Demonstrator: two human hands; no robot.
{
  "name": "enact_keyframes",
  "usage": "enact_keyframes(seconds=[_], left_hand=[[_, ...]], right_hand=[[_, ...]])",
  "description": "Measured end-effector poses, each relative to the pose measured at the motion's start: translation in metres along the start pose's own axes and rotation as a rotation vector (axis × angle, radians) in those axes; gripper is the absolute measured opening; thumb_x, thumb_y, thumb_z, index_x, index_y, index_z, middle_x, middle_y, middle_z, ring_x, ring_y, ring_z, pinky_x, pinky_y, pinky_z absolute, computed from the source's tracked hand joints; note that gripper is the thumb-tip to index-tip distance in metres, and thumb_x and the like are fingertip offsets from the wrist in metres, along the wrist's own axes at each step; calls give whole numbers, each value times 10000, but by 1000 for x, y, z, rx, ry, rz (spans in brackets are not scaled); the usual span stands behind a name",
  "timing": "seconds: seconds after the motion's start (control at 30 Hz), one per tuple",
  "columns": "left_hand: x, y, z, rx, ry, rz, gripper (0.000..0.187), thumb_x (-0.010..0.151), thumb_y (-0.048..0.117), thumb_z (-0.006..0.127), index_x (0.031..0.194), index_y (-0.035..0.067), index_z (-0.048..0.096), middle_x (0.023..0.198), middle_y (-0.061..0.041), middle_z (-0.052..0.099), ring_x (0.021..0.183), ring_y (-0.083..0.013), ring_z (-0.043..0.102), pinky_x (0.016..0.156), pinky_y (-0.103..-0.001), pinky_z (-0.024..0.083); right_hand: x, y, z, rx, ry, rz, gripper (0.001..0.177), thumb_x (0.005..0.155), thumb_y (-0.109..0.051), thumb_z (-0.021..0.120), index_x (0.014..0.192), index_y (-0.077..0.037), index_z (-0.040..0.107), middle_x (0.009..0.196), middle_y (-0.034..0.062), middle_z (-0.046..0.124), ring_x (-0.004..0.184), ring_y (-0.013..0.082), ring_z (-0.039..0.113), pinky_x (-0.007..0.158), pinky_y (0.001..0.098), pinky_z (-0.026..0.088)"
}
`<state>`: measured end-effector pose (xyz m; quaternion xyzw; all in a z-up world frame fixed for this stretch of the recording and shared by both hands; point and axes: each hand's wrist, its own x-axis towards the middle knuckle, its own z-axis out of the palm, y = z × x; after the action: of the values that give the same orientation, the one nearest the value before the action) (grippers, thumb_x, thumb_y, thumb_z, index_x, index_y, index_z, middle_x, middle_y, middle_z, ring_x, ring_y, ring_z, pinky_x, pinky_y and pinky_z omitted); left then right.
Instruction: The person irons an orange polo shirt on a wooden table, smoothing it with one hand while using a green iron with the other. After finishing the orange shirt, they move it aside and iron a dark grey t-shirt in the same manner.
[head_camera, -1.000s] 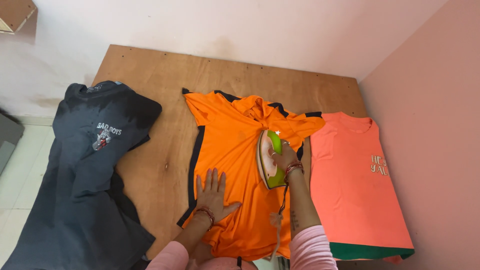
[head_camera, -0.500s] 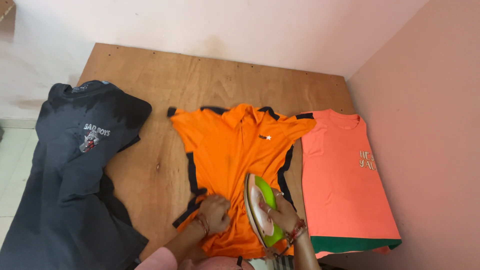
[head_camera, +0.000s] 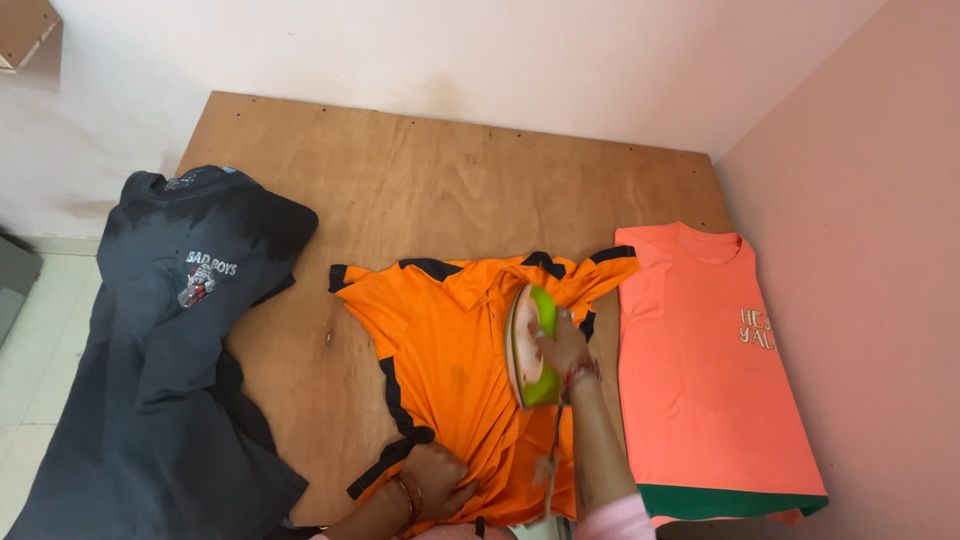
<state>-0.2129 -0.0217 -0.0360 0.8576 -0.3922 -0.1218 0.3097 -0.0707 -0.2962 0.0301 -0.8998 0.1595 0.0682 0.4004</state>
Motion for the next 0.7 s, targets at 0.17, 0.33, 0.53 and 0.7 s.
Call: enact_keyframes(seconds=[0.17, 0.33, 0.53, 0.7], left_hand=[[19, 6, -21, -45, -201, -201, 536, 955, 527, 656, 658, 83, 699, 684, -159, 663, 679, -365, 666, 639, -462, 512], [82, -47, -25, -337, 86, -549, 365, 911, 372, 634, 1105, 64, 628, 937, -148, 742, 881, -311, 728, 796, -414, 565], [189, -126, -58, -154, 88, -519, 782, 883, 288, 636, 1582, 160, 310, 1324, -222, 619, 1163, -393, 645, 1008, -462, 501], [232, -147, -112, 126, 443, -347, 916, 858, 268, 661, 1632, 124, 193, 1669, -237, 201, 1454, -459, 315, 1156, -452, 371]], right_hand=[[46, -3, 6, 84, -17, -11, 470, 895, -318, 728, 1201, -10, 546, 837, 132, 722, 650, 245, 729, 609, 379, 572], [-4, 4, -1, 128, -204, -91, 463, 909, -287, 695, 1271, -49, 530, 827, 96, 699, 632, 170, 676, 603, 345, 552], [-72, 5, -8, 202, -191, -75, 458, 919, -292, 686, 1287, -56, 549, 816, 77, 685, 599, 167, 664, 586, 328, 554], [-63, -12, -7, 171, -132, -50, 456, 931, -306, 682, 1276, -38, 551, 815, 90, 700, 615, 181, 685, 601, 340, 553]])
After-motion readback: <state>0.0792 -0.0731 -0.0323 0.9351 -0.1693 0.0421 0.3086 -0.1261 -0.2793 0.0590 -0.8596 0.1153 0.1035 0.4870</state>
